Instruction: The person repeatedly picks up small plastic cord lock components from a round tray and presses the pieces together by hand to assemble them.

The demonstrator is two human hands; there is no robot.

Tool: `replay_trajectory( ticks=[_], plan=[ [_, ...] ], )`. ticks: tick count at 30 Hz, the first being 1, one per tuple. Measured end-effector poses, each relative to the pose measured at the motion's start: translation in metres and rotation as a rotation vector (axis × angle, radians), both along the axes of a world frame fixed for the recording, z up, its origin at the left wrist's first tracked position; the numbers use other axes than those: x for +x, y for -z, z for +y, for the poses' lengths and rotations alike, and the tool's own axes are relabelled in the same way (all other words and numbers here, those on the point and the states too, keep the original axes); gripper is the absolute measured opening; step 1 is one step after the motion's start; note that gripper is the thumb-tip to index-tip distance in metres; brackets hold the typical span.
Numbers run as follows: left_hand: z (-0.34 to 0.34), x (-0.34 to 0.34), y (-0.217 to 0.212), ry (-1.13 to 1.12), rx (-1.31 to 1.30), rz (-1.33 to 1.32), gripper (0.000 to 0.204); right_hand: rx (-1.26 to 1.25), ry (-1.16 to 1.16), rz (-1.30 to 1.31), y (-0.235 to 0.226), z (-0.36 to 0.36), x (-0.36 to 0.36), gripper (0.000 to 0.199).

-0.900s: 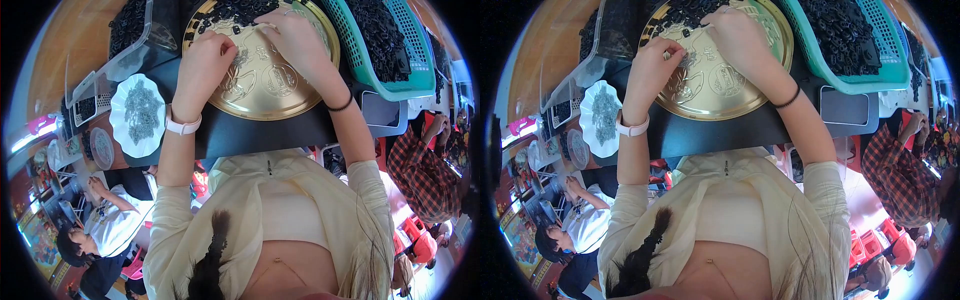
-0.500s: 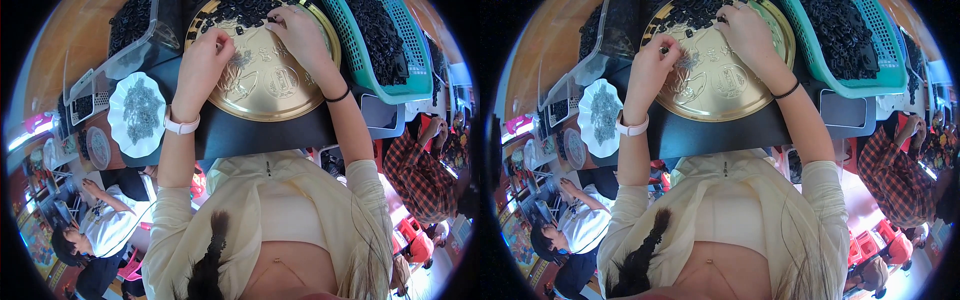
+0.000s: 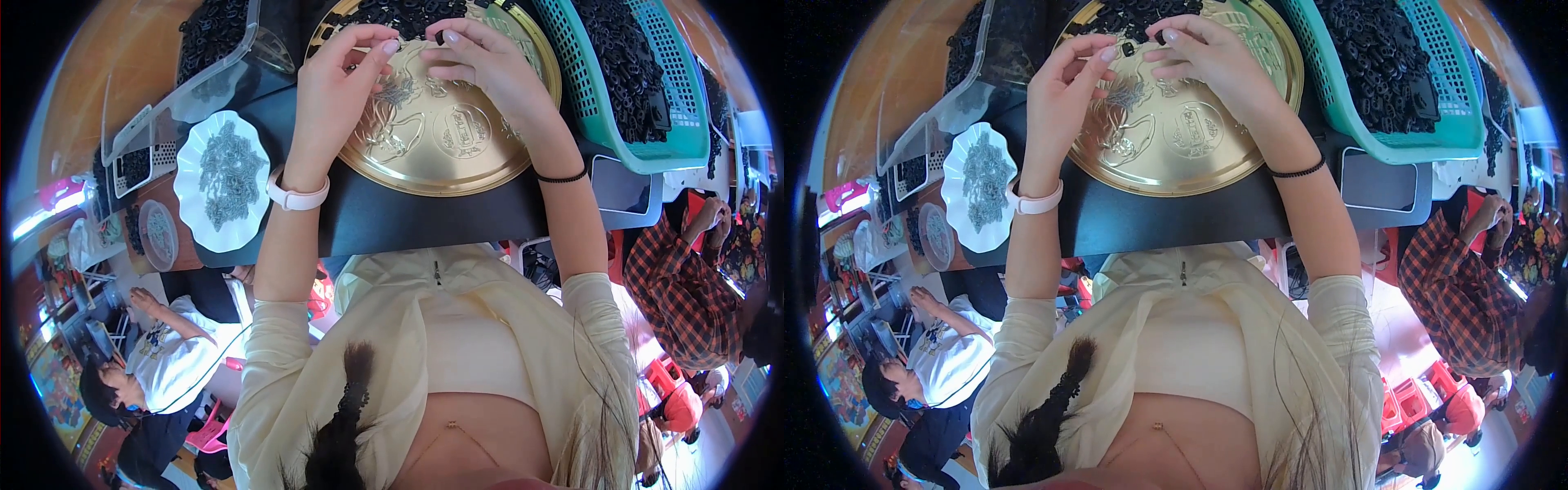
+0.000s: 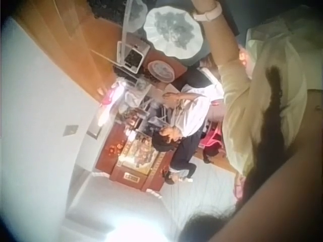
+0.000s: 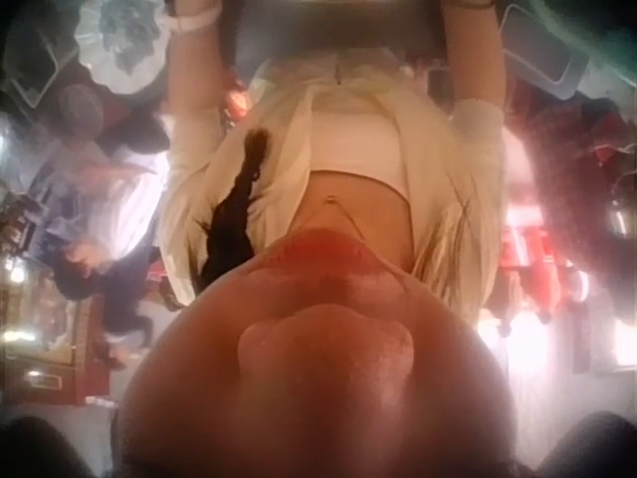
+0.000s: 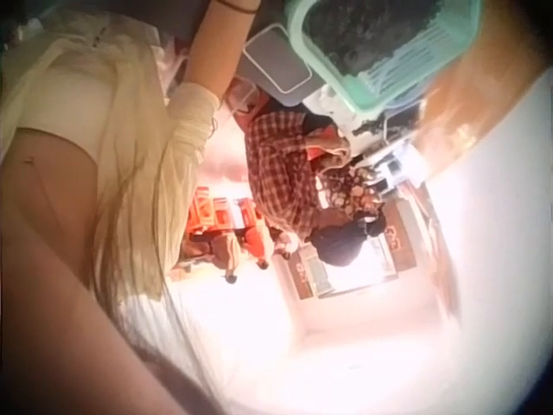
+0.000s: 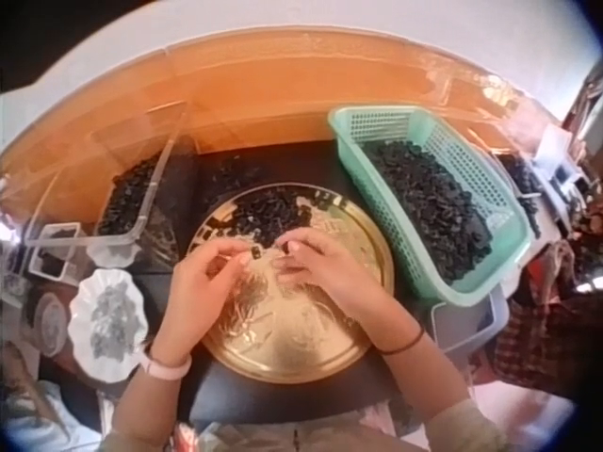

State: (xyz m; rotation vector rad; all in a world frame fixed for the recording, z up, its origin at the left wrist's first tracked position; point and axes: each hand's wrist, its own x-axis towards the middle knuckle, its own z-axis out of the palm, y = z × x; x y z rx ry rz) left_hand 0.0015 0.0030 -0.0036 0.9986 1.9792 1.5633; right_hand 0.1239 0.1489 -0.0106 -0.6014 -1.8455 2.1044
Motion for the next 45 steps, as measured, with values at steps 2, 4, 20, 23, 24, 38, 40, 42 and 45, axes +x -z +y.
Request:
replay_trajectory(
  ticks=[2, 4, 20, 23, 24, 38, 40, 42, 45],
  plan=[
    [0.002, 0.003, 0.001, 0.042, 0.076, -0.067, 0.019, -0.202, 0.049, 0.065, -0.002, -0.003, -0.001, 0.027],
    [0.001, 0.001, 0.003, 0.052, 0.084, -0.134, 0.019, -0.137, 0.021, 0.049, 0.001, -0.002, 0.0, 0.026],
    [-0.004, -0.004, 0.004, 0.056, 0.077, -0.3, 0.023, 0.059, -0.039, 0.18, 0.003, -0.013, -0.001, 0.023],
    [-0.003, -0.003, 0.001, 0.073, 0.093, -0.295, 0.022, 0.084, -0.033, 0.141, 0.002, -0.007, 0.001, 0.023],
    [-0.003, -0.003, 0.001, 0.073, 0.092, -0.295, 0.022, 0.083, -0.033, 0.14, 0.002, -0.006, 0.002, 0.023],
    [0.003, 0.003, 0.012, 0.143, 0.201, -0.16, 0.02, -0.276, -0.021, 0.065, -0.02, -0.011, 0.001, 0.018],
    [0.003, 0.005, 0.01, 0.154, 0.191, -0.218, 0.02, -0.298, -0.023, 0.076, -0.02, -0.012, 0.002, 0.017],
    [0.003, 0.006, 0.01, 0.164, 0.18, -0.276, 0.02, -0.321, -0.027, 0.086, -0.019, -0.013, 0.002, 0.015],
    [0.002, 0.006, 0.012, 0.171, 0.154, -0.284, 0.02, -0.359, -0.04, 0.15, -0.017, -0.014, 0.002, 0.014]
  ],
)
